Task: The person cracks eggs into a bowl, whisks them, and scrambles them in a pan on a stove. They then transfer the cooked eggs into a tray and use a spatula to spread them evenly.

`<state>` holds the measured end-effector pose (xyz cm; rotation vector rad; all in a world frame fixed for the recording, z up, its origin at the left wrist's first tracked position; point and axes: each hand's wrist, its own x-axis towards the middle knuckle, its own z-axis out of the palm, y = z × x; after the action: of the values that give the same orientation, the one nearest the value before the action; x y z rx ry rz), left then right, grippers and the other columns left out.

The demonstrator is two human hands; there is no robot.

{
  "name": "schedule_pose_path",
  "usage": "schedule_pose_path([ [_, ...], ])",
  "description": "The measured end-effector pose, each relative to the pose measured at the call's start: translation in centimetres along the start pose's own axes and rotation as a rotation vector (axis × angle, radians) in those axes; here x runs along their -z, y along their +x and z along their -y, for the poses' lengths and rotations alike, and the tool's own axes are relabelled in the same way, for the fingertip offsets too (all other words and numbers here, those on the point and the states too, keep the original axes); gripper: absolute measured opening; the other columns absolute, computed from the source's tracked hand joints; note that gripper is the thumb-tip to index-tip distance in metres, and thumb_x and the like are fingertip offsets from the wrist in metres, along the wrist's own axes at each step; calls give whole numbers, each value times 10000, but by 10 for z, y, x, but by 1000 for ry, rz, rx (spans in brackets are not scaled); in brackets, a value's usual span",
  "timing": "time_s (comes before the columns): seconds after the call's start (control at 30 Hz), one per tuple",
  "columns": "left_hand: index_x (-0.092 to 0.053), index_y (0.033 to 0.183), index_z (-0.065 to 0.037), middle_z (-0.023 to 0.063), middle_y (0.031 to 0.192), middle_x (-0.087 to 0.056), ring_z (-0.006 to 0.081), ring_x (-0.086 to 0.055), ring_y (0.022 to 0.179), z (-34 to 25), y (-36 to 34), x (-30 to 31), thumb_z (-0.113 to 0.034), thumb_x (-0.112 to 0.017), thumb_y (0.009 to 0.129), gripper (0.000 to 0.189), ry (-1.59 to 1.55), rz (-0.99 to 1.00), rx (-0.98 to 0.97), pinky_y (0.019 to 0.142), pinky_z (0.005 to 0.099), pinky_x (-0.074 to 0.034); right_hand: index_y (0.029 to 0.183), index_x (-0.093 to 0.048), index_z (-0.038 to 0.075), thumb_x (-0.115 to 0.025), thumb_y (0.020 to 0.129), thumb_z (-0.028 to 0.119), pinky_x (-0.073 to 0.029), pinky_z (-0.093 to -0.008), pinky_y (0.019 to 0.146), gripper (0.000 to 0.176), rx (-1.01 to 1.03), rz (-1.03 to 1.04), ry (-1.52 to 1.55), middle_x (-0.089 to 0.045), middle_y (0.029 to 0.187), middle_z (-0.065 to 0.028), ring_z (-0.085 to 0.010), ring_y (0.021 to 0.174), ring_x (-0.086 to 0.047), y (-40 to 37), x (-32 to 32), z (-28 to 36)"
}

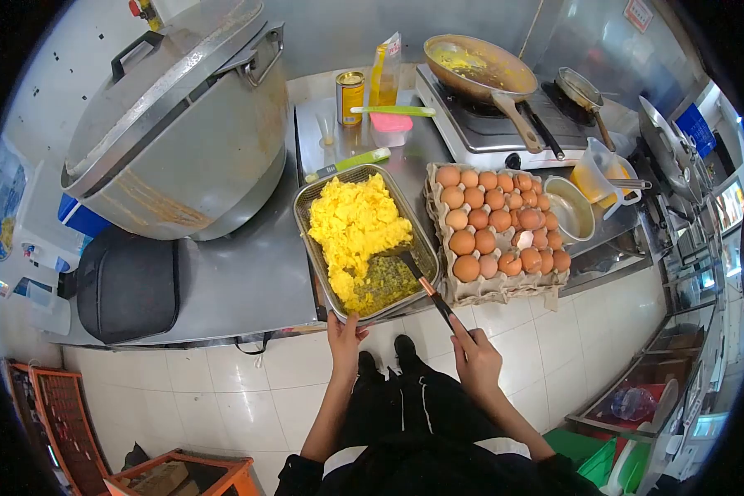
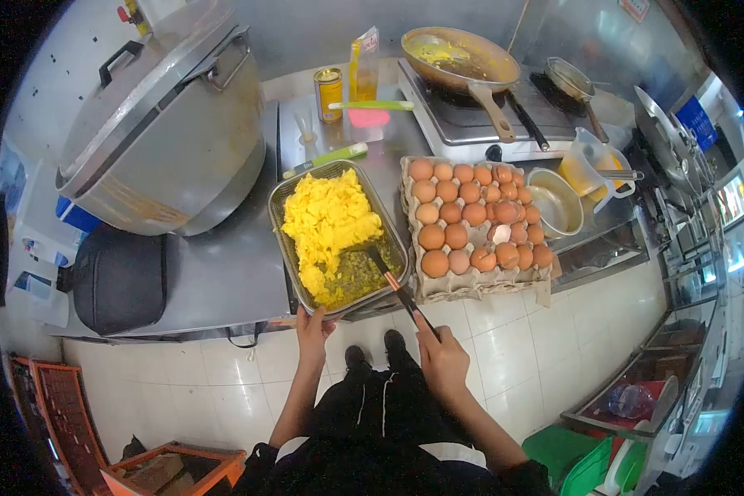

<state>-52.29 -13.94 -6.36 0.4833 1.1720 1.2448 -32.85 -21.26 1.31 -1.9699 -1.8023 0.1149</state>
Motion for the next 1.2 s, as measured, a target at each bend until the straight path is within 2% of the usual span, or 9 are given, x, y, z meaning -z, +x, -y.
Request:
schedule_pose_path([
  [0.1, -401, 984, -87, 11, 823, -501, 153, -589, 693, 0, 0, 0, -109, -481, 805, 197, 20, -4, 10, 516, 195, -425, 1082, -526, 154, -582, 710, 81, -395, -305, 429, 383, 40, -52, 23, -469, 624, -62, -203, 483, -483, 11, -15, -1],
  [0.37, -420, 983, -78, 0, 808, -498, 60, -486, 565, 4, 3, 2, -92, -476, 800, 191, 24, -53, -12, 507, 184, -430, 1092, -520, 183, -571, 721, 113, -393, -311, 418, 380, 85, -77, 25, -447, 622, -60, -205, 489, -487, 31, -9, 1],
  [0.53, -420, 982, -79, 1, 800, -494, 63, -488, 579, 4, 4, -1, -88, -479, 797, 195, -10, -57, -43, 517, 187, -439, 1082, -526, 170, -572, 721, 110, -390, -320, 421, 368, 60, -19, 50, -454, 609, -73, -220, 480, -486, 33, 0, -1],
  [0.97, -422, 960, -80, 1, 798, -493, 63, -488, 618, 2, 1, -5, -69, -479, 791, 178, -17, -86, -66, 522, 190, -448, 1060, -546, 178, -581, 713, 118, -387, -311, 422, 354, 135, -68, 23, -463, 619, -71, -206, 469, -471, 46, 10, -11],
  [1.2, -423, 947, -81, 0, 814, -490, 65, -488, 637, 4, 2, -3, -67, -482, 790, 169, -44, -50, -50, 522, 196, -449, 1038, -560, 204, -598, 679, 129, -400, -293, 427, 368, 326, -77, -130, -465, 620, -58, -185, 487, -494, 93, 45, -18],
])
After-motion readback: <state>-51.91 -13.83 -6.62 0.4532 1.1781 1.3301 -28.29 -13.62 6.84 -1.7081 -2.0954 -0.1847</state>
